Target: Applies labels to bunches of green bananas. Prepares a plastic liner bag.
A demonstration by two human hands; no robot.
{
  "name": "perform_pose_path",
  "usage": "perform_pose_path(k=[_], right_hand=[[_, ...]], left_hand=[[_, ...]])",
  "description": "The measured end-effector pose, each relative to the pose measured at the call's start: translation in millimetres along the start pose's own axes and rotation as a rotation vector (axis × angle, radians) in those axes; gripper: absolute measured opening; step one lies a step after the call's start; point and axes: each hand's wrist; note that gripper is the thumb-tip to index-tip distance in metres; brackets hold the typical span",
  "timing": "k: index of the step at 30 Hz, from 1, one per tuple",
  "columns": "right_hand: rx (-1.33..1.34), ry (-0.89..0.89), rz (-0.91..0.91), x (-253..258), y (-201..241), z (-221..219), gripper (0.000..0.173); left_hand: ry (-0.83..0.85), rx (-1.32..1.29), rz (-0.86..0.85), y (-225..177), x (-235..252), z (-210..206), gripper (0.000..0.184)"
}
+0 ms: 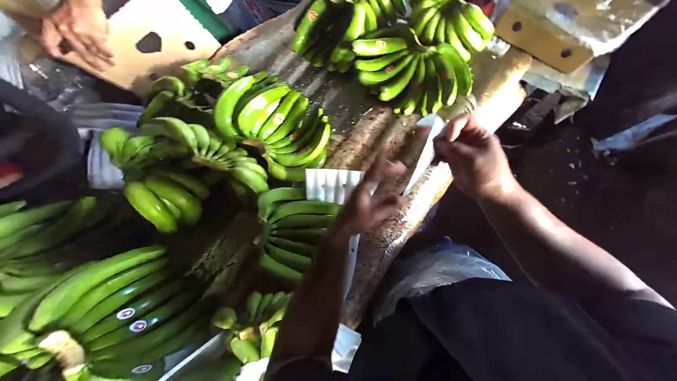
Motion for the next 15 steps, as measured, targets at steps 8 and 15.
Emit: perform_pose_path(k=[8, 15], right_hand=[[-0.375, -0.667, -0.225, -83.1, -1.7, 242.8, 0.019], [-0.841, 0.206, -0.993, -140.8, -224.8, 318.2, 0.045]], left_hand=[[-0.096, -0.644, 0.221, -14.1, 5.3, -156.3, 0.038], [-0.256, -0.364, 0.557, -11.1, 65.0, -224.3, 0.044]])
Point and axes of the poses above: each hand's wrist, its own x-axis towards the middle knuckle, its own z-axis out of the back of the hand, y = z × x, and after that the axes turned 7 degrees about x, right-handed
